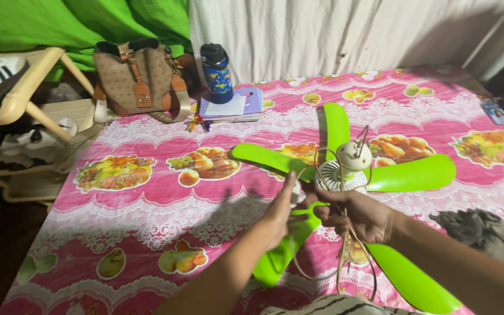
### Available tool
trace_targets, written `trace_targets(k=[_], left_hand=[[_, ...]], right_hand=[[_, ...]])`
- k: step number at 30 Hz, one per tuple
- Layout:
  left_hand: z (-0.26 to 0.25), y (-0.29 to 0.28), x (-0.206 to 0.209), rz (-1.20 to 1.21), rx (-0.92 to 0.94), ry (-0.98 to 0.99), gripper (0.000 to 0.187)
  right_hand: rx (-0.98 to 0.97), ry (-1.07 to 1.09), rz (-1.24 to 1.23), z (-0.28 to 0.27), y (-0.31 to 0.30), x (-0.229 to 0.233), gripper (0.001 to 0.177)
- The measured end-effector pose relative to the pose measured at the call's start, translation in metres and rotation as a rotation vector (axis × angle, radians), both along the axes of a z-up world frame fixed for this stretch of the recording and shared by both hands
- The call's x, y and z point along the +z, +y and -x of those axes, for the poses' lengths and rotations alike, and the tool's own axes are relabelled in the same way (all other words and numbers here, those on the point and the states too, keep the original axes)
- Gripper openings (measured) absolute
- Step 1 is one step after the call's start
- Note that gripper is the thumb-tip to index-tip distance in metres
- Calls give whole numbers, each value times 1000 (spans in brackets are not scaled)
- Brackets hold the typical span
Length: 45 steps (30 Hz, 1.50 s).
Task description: The person wipes a green fan blade with a gray cloth, then attaches three green blades to a white fan motor housing on a table. The person secures each blade in turn and finishes by wiping the motor housing.
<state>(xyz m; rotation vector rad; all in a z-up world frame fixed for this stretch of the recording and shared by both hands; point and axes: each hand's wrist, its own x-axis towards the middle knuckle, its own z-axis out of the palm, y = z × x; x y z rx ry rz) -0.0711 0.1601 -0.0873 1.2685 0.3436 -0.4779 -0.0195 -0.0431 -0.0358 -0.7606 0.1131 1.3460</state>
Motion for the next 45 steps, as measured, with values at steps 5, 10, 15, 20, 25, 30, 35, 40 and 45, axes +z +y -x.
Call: trace_targets(k=[5, 10, 15, 20, 25, 30, 35, 40, 45], left_hand=[[-1, -52, 22, 35, 37, 109, 105], [7, -78, 25, 24, 82, -220, 75], [6, -81, 27, -84, 86, 63, 54], [-10, -86, 11, -126, 133, 93, 41], [-32, -72, -9, 62, 61, -173, 37], [-44, -80, -15, 57, 81, -24, 26], [-46, -98, -27, -33, -7, -95, 24], [-34, -100, -53, -361, -204, -272, 37], [-21, -117, -93, -425, -219, -49, 42]], right_hand=[[38, -578, 591, 8, -1, -17, 34], [174, -961, 974, 2, 8, -61, 40], [460, -1514, 932, -8, -6, -84, 52], [160, -1169, 530, 18, -31, -59, 60], [-74, -886, 777, 26, -69, -14, 51], [-346, -384, 573, 10, -68, 4, 54], [-225, -373, 337, -3, -45, -1, 51], [-35, -541, 482, -11, -47, -28, 37], [-53, -715, 600, -12, -57, -71, 29]])
